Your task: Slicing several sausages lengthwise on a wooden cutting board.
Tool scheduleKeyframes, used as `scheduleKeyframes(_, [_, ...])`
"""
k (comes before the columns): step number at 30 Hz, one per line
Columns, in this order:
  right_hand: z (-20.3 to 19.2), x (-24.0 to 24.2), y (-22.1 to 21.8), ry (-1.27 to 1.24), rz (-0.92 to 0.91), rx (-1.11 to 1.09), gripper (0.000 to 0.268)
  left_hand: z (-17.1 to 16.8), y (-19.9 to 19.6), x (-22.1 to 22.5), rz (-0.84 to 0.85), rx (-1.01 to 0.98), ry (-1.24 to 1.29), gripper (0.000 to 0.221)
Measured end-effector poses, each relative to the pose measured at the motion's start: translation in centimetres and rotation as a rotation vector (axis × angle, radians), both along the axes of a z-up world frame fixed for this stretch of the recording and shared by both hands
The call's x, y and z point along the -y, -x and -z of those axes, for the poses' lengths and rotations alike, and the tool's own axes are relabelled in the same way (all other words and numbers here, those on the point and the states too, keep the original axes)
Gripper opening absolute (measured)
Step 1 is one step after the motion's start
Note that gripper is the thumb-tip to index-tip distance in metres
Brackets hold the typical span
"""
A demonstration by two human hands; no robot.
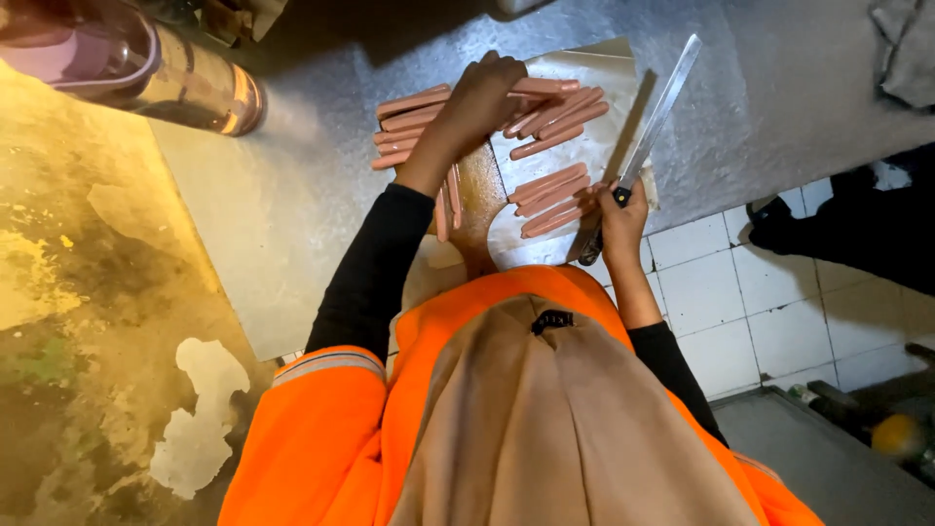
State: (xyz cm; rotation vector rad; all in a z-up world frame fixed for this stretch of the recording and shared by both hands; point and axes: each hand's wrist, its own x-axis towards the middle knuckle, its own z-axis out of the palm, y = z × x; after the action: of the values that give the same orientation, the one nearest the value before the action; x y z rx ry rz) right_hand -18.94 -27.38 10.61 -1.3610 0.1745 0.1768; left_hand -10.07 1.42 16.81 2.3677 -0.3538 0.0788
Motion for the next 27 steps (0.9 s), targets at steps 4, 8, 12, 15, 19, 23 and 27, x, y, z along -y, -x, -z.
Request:
scheduleKeyframes(4, [0.4,0.1,-0.1,0.067,0.0,-0.036,0.017,3.3,2.5,-7.6,-0.083,-0.073,-0.158,0.023])
scheduleKeyframes(8, [1.9,-0.2,-0.3,0.031,-0.035,-0.033,0.018,6.1,6.6,-11.9,-0.129,-0.116,-0.206,0.035])
scheduleKeyframes(12, [0.7,-1.5,-0.2,0.091,-0.091,0.031,0.017,5.4,8.6,-11.6,-0.146,-0.007,-0.208,0.05])
scheduleKeyframes(15, [0.1,-1.5,-0.1,0.215,-0.105,0.07,0.016,4.7,9.7,-10.5,-0.208,0.109,-0.228,0.055])
scheduleKeyframes(19, [0.2,-0.7,0.1,0.236,-0.098,0.06,0.016,5.7,10.5,-10.1,-0.223,0.104,-0.3,0.064])
scheduleKeyframes(23, [-0.9,-0.4,1.0,0.328,-0.086,0.075,0.013,5.3,11.8,-7.9,-0.382,0.178,-0.399,0.075])
scheduleKeyframes(27, [0.3,-0.1,1.9,0.309,-0.101,0.123,0.013,10.2,13.8,-4.7,-0.495,0.29,-0.511,0.046])
